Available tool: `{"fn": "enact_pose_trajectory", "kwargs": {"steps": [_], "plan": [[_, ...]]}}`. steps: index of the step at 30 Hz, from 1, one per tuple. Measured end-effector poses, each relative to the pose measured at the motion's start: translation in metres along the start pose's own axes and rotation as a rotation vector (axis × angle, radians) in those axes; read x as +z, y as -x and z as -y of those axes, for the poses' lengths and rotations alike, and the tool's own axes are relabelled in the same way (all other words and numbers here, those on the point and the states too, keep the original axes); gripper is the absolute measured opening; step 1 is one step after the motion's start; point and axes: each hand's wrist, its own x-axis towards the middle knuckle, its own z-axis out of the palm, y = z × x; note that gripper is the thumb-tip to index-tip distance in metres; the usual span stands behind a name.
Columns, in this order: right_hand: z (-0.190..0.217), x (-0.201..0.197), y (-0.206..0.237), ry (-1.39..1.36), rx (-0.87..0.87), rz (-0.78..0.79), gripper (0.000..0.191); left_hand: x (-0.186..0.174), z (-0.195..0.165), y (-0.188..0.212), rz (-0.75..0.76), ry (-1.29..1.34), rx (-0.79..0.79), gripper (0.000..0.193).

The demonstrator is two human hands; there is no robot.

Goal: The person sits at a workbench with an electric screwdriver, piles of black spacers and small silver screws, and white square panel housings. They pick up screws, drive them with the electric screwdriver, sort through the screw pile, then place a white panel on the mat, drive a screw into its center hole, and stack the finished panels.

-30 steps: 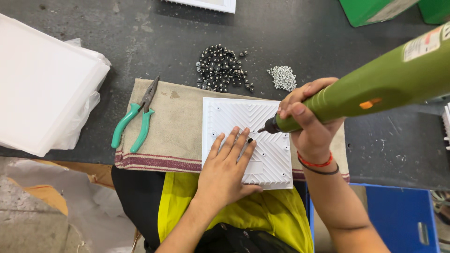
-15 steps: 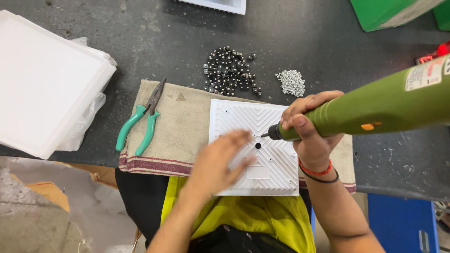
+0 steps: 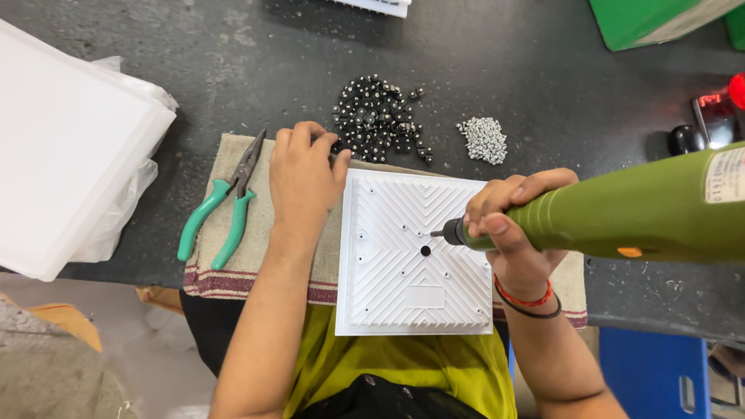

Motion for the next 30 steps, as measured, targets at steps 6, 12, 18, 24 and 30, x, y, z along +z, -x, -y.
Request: {"fn": "enact_pose_trajectory", "kwargs": {"steps": [6, 12, 18, 24, 30], "plan": [[0.004, 0.002, -0.002, 0.001, 0.001, -0.002, 0.031, 0.006, 0.0, 0.002, -0.049, -0.091, 0.081, 0.019], [0.018, 0.008, -0.005, -0.055, -0.014, -0.029, 0.032, 0.005, -0.001, 0.004, -0.085, -0.051, 0.124, 0.01], [0.01, 0.018, -0.005, -0.039, 0.008, 0.005, 0.033, -0.001, 0.0, 0.006, -0.083, 0.019, 0.125, 0.006], [0.0, 0.016, -0.005, -0.034, 0.017, 0.011, 0.033, -0.002, 0.0, 0.006, -0.046, 0.034, 0.095, 0.019], [-0.002, 0.016, -0.004, -0.027, 0.022, 0.033, 0.032, -0.004, -0.001, 0.007, 0.02, 0.031, 0.034, 0.023]]}}
